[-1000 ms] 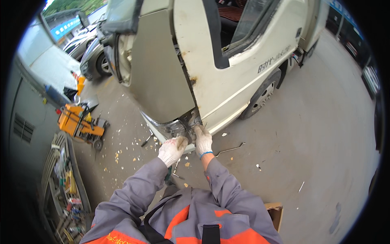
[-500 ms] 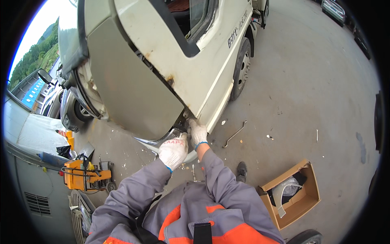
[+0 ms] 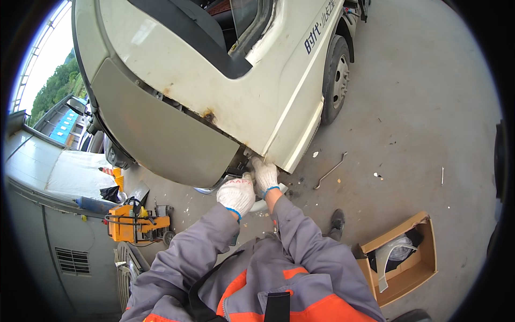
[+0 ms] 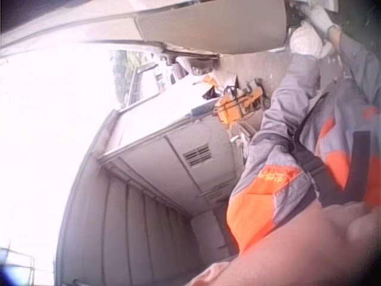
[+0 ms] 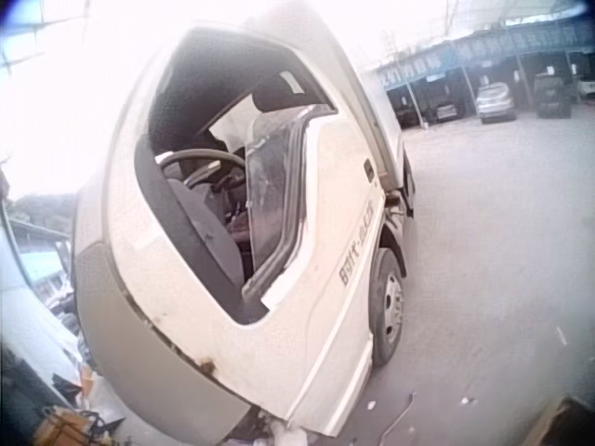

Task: The person walks through a cluttered auto repair shop and approaches a white truck. They use a screwdriver and a socket wrench to work on the front bumper area, repeatedly inserting and turning tools in the same region.

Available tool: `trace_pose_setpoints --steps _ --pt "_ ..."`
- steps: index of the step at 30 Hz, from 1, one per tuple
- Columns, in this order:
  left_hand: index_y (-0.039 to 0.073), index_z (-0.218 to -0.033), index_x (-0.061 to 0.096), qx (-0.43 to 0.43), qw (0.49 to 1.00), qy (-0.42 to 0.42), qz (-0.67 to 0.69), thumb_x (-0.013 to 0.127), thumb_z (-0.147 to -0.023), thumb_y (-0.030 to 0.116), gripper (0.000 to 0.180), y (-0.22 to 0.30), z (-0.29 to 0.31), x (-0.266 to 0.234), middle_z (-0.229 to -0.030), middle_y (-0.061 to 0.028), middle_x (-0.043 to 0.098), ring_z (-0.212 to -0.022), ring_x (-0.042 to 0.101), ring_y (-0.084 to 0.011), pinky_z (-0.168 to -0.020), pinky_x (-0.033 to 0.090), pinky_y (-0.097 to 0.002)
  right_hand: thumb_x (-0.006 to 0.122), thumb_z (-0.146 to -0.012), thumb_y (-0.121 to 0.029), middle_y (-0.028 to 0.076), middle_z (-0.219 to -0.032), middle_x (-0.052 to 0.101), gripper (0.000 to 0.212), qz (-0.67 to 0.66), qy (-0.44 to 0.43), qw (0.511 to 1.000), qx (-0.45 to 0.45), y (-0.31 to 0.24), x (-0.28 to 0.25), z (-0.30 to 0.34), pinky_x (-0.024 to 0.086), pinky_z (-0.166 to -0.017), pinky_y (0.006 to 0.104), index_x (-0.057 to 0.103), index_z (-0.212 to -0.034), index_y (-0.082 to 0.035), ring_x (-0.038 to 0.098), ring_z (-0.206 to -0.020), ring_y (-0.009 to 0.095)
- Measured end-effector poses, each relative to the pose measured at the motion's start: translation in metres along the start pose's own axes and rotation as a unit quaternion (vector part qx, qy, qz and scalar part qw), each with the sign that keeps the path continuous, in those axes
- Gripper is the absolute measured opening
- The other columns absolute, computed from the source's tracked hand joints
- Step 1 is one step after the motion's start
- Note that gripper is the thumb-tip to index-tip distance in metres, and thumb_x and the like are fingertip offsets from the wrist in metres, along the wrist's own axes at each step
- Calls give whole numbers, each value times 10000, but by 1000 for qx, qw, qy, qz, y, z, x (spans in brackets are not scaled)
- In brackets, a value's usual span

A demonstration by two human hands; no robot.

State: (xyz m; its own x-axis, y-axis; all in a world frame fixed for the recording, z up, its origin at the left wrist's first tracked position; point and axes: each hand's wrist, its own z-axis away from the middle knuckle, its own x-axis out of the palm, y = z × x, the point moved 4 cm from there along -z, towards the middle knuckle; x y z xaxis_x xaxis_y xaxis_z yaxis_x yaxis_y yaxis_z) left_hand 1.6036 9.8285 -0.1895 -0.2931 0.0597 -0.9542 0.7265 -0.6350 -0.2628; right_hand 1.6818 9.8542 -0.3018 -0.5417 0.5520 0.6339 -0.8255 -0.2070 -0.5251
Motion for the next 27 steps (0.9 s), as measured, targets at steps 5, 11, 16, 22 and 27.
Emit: trace_pose_setpoints --steps 5,11,16,22,27 --pt "-20 -1042 637 -24 999 -27 15 528 -906 149 243 3 2 -30 -765 -180 711 -725 723 -335 -649 564 -454 660 -940 -258 44 -642 541 215 -3 -27 1000 -15 1 -3 -5 410 -423 342 625 -999 -55 506 -493 175" --pt "-4 -991 638 -12 1000 -4 16 536 -900 137 197 3 6 -43 -745 -184 704 -710 720 -342 -632 559 -457 643 -952 -242 50 -654 555 205 11 -49 998 -26 0 -1 -8 419 -424 339 641 -1013 -46 518 -487 173" --pt "-1 -975 639 -11 1000 1 10 538 -903 139 187 0 9 -36 -732 -181 700 -698 719 -338 -613 557 -452 647 -950 -255 71 -635 569 239 98 -37 991 -85 -8 4 -5 431 -436 344 652 -942 -16 528 -480 177" --pt "-7 -1012 638 -13 1000 -6 10 527 -907 138 210 4 9 -41 -717 -174 695 -672 713 -334 -597 554 -450 640 -953 -258 76 -641 570 269 148 -62 982 -97 -23 3 6 441 -431 334 669 -956 9 527 -473 172" --pt "-18 -1048 634 -10 1000 -13 12 536 -893 139 241 3 9 -41 -717 -168 696 -675 711 -331 -602 552 -450 676 -934 -276 62 -610 546 272 98 -39 993 -45 -19 7 0 422 -417 337 667 -924 -4 505 -459 176"
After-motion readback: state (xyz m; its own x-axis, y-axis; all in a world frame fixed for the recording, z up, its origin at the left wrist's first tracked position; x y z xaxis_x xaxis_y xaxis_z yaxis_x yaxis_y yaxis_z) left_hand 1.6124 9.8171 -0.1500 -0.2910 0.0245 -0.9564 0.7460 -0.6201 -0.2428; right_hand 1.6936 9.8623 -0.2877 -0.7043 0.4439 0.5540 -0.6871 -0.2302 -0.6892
